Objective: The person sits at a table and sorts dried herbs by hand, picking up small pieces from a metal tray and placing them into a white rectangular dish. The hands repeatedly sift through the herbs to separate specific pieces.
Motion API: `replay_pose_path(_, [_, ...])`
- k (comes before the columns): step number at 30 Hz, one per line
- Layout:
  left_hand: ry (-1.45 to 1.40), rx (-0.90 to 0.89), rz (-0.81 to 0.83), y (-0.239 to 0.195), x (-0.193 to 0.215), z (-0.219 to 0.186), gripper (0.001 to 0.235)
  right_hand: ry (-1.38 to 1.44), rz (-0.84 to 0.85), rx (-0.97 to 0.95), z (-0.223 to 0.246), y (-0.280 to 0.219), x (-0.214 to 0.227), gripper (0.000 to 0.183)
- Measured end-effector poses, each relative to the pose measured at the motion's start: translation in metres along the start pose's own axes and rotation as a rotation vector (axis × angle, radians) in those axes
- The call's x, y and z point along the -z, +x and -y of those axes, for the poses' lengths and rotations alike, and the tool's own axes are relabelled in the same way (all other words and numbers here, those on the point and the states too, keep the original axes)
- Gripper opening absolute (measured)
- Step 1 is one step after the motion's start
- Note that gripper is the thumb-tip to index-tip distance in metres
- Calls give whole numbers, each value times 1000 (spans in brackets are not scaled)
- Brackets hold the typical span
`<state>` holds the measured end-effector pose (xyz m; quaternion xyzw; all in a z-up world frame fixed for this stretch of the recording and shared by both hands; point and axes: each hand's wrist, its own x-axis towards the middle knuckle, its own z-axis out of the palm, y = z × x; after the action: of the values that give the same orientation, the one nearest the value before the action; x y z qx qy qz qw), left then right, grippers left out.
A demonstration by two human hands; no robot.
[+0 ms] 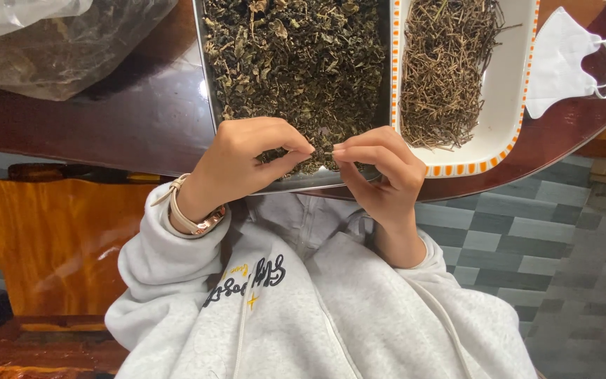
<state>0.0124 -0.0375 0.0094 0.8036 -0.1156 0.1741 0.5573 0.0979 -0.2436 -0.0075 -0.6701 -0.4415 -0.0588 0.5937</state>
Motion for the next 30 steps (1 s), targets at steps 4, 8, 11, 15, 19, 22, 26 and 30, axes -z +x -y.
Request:
replay_pose_path(4, [-13,19,1,0,1,0,15,-3,-3,2,-1,-2,0,19])
replay_pose_path(8, [-17,22,0,-2,3,1,16,5,-1,7,-3,-3,0,19])
replay_pose_path(11, [-34,38,-20,-2,4,-2,16,-5,2,16,-2,-1,0,19])
replay_pose_path(15, [-92,107,-109,-3,2,-6,18,-67,26,58,4,2,-5,20])
replay_pose_path(19, [-262,160,-176,-9,-11,-11,17,-91,17,95,7,2,-11,16])
replay_pose_path(22, [-331,195,-221,-14,-20,-13,17,-90,-15,114,10,2,-13,15])
replay_pose_path(26, [-320,180,-267,-12,-24,-16,18,-106,-44,170,10,3,-12,14])
replay_pose_path(30, [-296,169,-280,-13,-25,-18,18,-119,-63,197,10,1,-10,13])
